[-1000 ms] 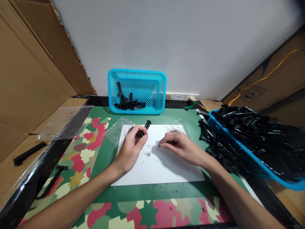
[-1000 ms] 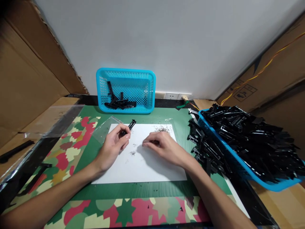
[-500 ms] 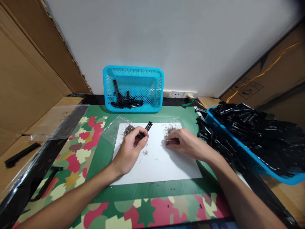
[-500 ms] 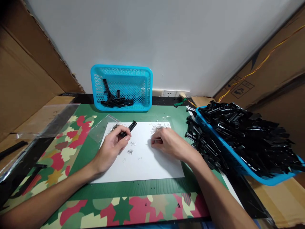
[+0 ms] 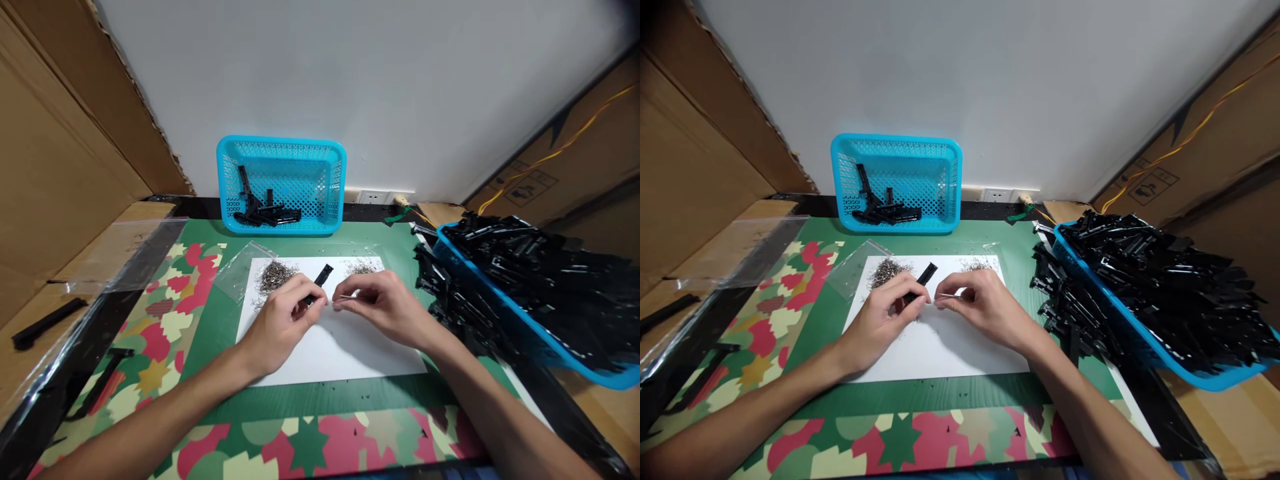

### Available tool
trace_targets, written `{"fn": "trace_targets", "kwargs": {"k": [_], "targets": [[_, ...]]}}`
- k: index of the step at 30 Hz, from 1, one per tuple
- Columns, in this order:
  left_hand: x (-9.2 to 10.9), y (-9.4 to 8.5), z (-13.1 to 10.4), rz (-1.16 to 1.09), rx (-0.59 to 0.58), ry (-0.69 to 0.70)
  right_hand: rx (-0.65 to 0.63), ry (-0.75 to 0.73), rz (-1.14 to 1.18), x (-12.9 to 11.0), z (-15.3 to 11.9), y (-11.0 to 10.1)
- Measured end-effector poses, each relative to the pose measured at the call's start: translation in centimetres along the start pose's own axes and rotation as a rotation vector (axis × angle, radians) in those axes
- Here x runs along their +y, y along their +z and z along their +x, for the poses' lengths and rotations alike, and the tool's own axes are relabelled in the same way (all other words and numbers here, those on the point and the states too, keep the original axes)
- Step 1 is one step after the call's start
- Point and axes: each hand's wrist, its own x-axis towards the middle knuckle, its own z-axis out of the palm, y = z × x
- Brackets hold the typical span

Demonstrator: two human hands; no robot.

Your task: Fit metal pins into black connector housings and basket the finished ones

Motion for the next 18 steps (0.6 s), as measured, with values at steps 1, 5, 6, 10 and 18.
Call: {"fn": "trace_targets", "kwargs": {"k": [1, 5, 6, 10, 18], "targets": [[0.0, 0.0, 0.0, 0.005, -0.012, 0.003, 0.012, -0.007, 0.038, 0.1, 0.0, 0.3], [0.0, 0.0, -0.1, 0.018, -0.065, 0.027, 0.060, 0.009, 0.145, 0.4, -0.1, 0.8], [0.0, 0.0, -0.1, 0.021, -0.078, 0.034, 0.060, 0.021, 0.164, 0.4, -0.1, 0.8], [0.3, 0.0, -0.1, 0.026, -0.102, 0.046, 0.072, 0.021, 0.179, 0.4, -0.1, 0.8], [0.5, -0.1, 0.0, -0.075, 0.018, -0.016, 0.109, 0.070, 0.175, 0.8, 0.1, 1.5]]}}
